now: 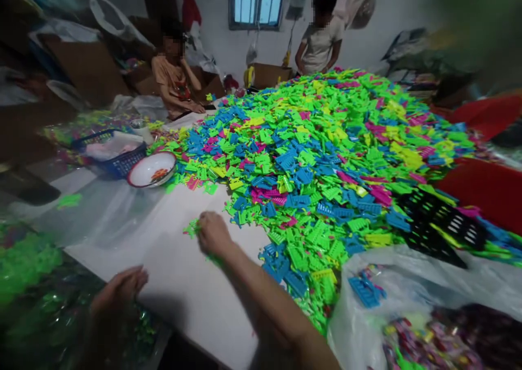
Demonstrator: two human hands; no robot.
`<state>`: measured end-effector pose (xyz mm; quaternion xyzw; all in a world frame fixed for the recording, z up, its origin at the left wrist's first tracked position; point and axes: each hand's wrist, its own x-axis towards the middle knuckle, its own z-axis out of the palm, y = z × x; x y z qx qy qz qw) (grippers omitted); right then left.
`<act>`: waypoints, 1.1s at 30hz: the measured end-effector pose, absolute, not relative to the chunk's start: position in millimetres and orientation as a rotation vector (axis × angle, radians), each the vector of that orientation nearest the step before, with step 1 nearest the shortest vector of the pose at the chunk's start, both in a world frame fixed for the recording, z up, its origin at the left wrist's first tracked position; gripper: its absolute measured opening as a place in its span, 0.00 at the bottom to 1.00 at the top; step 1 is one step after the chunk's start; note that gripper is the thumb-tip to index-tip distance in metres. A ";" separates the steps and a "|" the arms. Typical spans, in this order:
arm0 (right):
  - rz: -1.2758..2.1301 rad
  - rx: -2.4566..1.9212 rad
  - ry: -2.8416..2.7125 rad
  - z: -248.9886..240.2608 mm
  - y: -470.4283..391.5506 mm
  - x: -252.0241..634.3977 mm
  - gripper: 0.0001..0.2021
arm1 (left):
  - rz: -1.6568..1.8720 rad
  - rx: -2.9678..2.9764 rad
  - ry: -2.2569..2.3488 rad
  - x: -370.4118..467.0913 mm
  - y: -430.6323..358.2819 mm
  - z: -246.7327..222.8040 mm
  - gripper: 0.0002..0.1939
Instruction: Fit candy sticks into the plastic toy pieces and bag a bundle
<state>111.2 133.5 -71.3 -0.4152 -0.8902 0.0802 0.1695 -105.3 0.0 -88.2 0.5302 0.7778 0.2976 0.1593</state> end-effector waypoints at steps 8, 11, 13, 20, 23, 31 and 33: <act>0.062 -1.433 -2.637 -70.3 192.2 210.0 0.21 | 0.237 2.009 2.339 41.6 107.8 -89.2 0.28; 0.024 -1.482 -2.692 -71.7 166.3 229.7 0.21 | 0.261 2.264 2.183 96.3 88.3 -100.5 0.27; -0.003 -1.514 -2.714 -69.1 144.2 243.8 0.21 | 0.281 2.364 2.074 120.4 72.0 -103.2 0.27; -0.013 -1.528 -2.739 -49.7 86.2 288.1 0.20 | 0.414 2.531 1.884 145.4 45.2 -106.2 0.26; 0.018 -1.525 -2.532 -32.6 50.0 328.7 0.19 | 0.554 2.521 1.819 142.7 43.4 -107.0 0.27; 0.060 -2.438 -1.413 -20.5 -115.5 513.5 0.15 | 1.008 2.197 1.535 126.0 39.9 -115.5 0.22; 0.064 -2.526 -1.251 -38.3 -127.3 544.1 0.17 | 1.073 2.158 1.485 122.1 28.7 -110.2 0.20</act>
